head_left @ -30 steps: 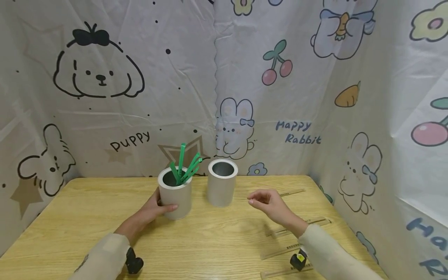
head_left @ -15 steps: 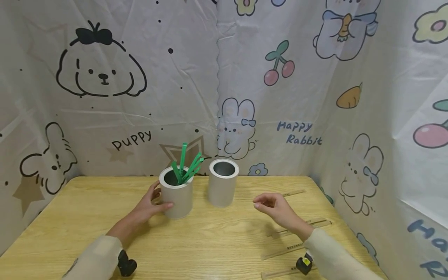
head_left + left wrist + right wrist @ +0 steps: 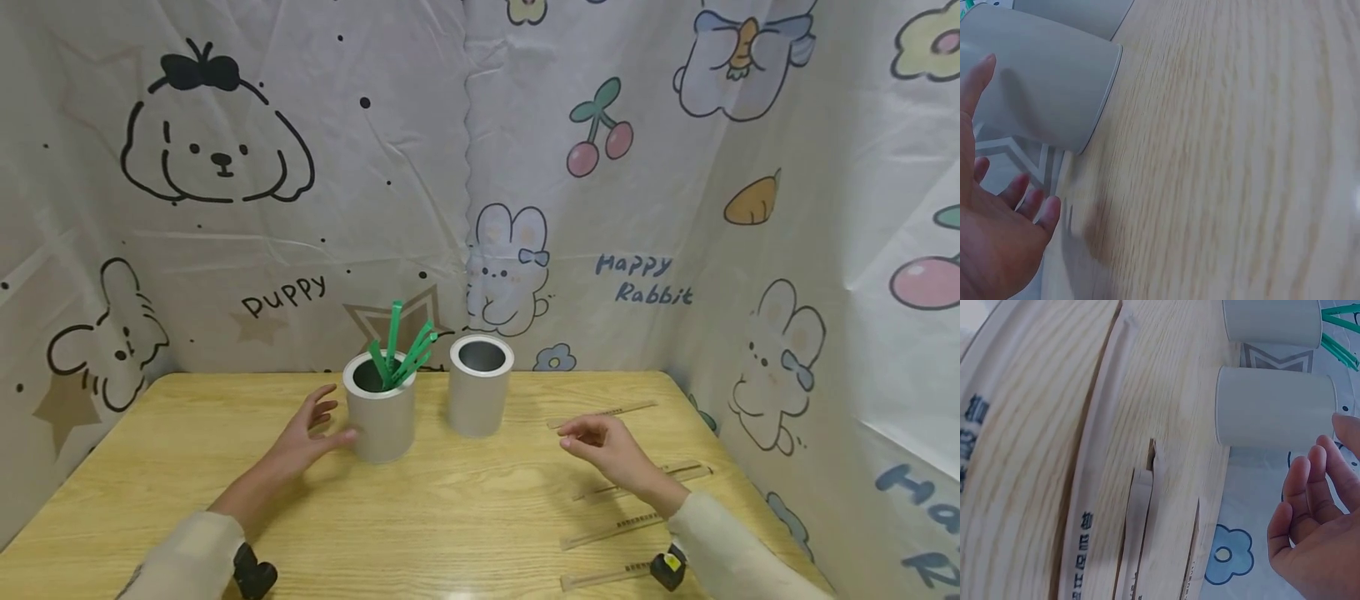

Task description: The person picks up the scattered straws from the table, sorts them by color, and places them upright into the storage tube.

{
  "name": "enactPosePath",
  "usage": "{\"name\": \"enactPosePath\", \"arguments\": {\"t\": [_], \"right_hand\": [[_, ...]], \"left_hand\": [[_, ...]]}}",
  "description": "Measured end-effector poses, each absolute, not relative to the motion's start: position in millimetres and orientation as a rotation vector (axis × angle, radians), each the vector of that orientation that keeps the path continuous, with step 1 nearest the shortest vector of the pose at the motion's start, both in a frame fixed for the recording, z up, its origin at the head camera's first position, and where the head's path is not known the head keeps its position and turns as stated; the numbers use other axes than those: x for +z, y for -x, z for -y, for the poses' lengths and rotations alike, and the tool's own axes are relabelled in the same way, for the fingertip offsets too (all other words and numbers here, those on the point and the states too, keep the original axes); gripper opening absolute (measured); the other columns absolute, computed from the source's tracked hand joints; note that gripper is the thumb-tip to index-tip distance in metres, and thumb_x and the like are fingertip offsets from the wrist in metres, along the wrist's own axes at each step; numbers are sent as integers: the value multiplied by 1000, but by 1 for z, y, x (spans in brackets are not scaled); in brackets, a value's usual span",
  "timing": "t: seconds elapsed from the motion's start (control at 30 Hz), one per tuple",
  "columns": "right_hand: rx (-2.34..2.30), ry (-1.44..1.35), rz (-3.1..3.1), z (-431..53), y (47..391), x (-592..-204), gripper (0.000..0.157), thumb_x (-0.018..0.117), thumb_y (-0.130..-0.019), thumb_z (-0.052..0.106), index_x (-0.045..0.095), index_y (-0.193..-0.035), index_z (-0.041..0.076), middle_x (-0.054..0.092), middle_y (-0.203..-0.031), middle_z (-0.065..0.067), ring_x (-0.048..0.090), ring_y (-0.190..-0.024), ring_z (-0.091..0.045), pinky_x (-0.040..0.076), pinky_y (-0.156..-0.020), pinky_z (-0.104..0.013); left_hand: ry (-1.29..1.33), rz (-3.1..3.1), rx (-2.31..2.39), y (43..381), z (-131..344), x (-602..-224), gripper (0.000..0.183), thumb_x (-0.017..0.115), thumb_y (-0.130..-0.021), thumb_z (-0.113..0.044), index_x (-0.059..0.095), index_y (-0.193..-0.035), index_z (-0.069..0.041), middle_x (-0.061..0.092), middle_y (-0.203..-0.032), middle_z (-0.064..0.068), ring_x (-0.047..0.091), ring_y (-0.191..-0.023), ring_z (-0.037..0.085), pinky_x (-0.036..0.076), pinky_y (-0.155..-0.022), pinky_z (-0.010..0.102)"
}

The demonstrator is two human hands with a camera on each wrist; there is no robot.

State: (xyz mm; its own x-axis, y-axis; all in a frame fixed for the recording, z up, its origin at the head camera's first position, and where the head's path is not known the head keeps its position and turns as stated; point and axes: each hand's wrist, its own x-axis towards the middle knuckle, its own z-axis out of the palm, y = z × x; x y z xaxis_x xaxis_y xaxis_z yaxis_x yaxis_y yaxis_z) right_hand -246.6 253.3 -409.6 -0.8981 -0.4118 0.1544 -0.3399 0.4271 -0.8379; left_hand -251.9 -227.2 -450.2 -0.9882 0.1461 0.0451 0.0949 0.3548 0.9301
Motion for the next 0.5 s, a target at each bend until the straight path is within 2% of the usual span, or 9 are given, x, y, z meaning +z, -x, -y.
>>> {"name": "enactPosePath", "arguments": {"t": [0.27, 0.5], "right_hand": [[-1496, 679, -2608, -260, 245, -411, 24, 64, -99, 14, 69, -114, -4, 68, -113, -29, 65, -85, -3, 58, -77, -28], [-1469, 686, -2646, -267, 242, -409, 24, 65, -99, 14, 69, -113, -5, 70, -107, -24, 65, -83, -5, 58, -74, -27]], "left_hand": [[-216, -2628, 1663, 240, 232, -447, 85, 68, -97, -26, 14, -161, -9, 27, -160, 33, 29, -145, 54, 33, -115, 68], [-229, -2682, 1663, 231, 235, -444, 74, 64, -100, -29, 23, -158, -6, 34, -157, 32, 34, -143, 53, 40, -110, 67]]}}
